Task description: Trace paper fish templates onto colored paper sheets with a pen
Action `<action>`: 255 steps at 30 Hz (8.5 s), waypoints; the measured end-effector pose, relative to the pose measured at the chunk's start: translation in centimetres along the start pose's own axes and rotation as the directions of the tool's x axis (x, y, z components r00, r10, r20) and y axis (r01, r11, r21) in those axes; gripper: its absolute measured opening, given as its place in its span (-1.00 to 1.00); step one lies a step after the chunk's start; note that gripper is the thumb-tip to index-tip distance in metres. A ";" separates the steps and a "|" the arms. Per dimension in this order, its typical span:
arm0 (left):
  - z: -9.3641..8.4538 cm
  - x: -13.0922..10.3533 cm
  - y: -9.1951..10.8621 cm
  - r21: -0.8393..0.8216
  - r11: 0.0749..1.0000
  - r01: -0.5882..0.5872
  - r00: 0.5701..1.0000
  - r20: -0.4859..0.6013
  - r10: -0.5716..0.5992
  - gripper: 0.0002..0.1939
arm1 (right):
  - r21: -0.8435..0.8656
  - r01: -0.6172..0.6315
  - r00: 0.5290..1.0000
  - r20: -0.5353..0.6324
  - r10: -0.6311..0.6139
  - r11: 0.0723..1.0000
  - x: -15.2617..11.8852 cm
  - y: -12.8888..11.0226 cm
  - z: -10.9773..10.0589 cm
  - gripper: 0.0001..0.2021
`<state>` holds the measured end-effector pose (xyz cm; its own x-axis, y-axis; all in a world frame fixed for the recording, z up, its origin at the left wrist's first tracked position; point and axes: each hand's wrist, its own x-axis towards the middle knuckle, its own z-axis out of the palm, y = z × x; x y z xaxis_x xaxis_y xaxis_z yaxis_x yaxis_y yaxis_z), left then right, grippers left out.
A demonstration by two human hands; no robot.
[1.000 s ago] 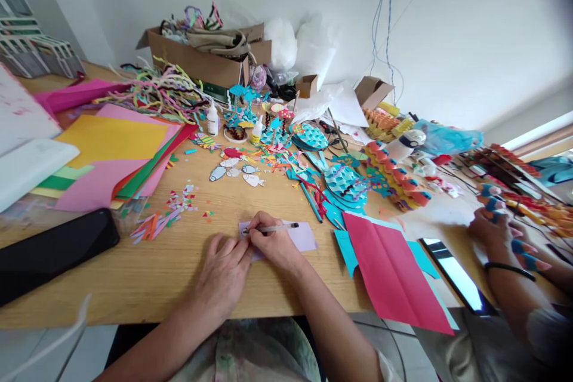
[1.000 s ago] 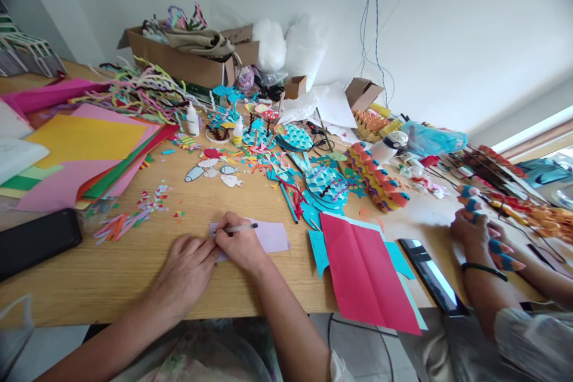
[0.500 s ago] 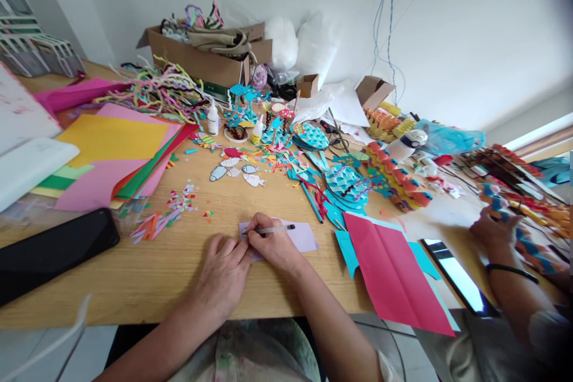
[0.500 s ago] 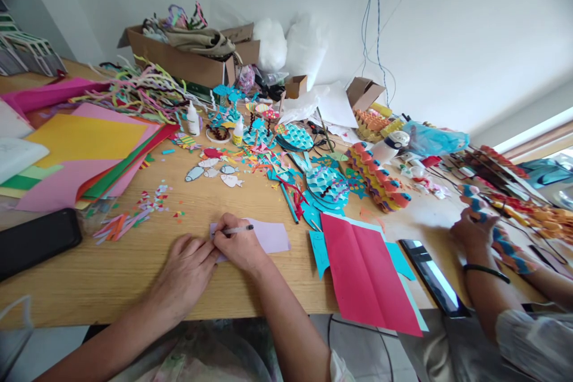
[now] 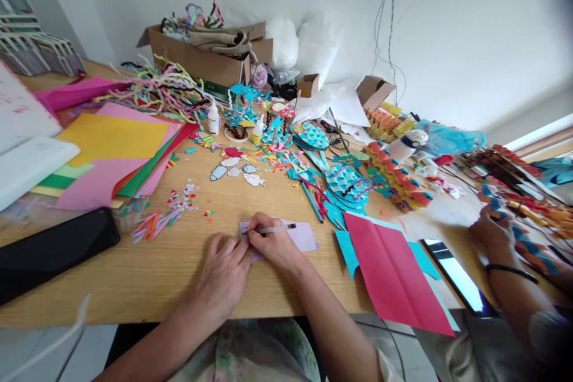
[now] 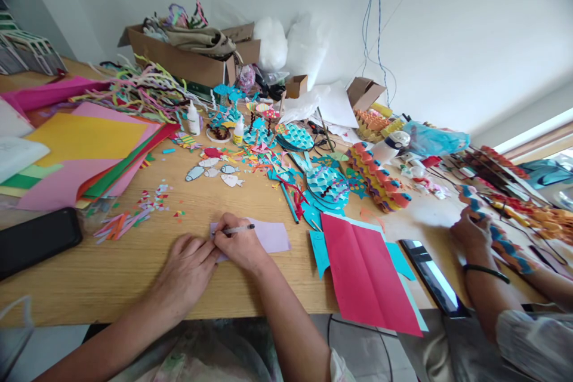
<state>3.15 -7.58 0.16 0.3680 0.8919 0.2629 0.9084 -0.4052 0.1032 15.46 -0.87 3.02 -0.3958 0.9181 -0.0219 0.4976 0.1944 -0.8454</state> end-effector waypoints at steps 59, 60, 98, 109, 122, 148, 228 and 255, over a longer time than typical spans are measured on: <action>1.1 7.2 -7.1 -0.497 0.799 -0.338 0.886 0.119 0.449 -0.76 | 0.076 0.008 0.946 -0.324 0.017 0.997 -2.6 1.7 -2.0 -0.93; 1.2 7.3 -7.3 -0.521 0.784 -0.337 0.886 0.105 0.451 -0.76 | 0.085 0.025 0.955 -0.298 0.002 0.996 -2.7 1.5 -2.2 -0.93; 2.6 7.7 -7.9 -0.611 0.707 -0.356 0.876 0.044 0.480 -0.80 | -0.067 0.097 0.993 -0.066 -0.101 0.993 -1.7 0.9 0.4 -0.91; 2.0 7.4 -7.6 -0.612 0.713 -0.341 0.884 0.048 0.465 -0.81 | -0.028 0.076 0.996 -0.053 -0.078 0.997 -2.0 0.9 -0.4 -0.90; 2.1 7.4 -7.8 -0.633 0.698 -0.333 0.886 0.044 0.462 -0.79 | 0.099 0.014 0.994 -0.112 -0.002 0.995 -2.5 1.0 -1.3 -0.94; 2.1 7.3 -7.7 -0.622 0.716 -0.318 0.893 0.058 0.447 -0.79 | -0.038 0.088 0.994 -0.068 -0.091 0.995 -1.7 1.2 -0.1 -0.90; -1.0 6.9 -3.7 -0.271 0.960 -0.071 0.945 0.290 0.152 -0.69 | -0.347 0.114 0.931 -0.289 -0.222 0.931 -2.6 5.7 -1.8 -0.78; -1.5 12.1 -7.4 -0.192 0.981 -0.036 0.990 0.124 0.061 -0.68 | -0.140 0.004 0.909 -0.412 -0.062 0.990 -2.2 5.5 -2.4 -0.83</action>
<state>0.61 5.96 4.02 0.4441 0.8837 0.1475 0.8394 -0.4680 0.2764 20.89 -0.99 -0.34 -0.0729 0.9649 0.2525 0.5987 0.2448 -0.7626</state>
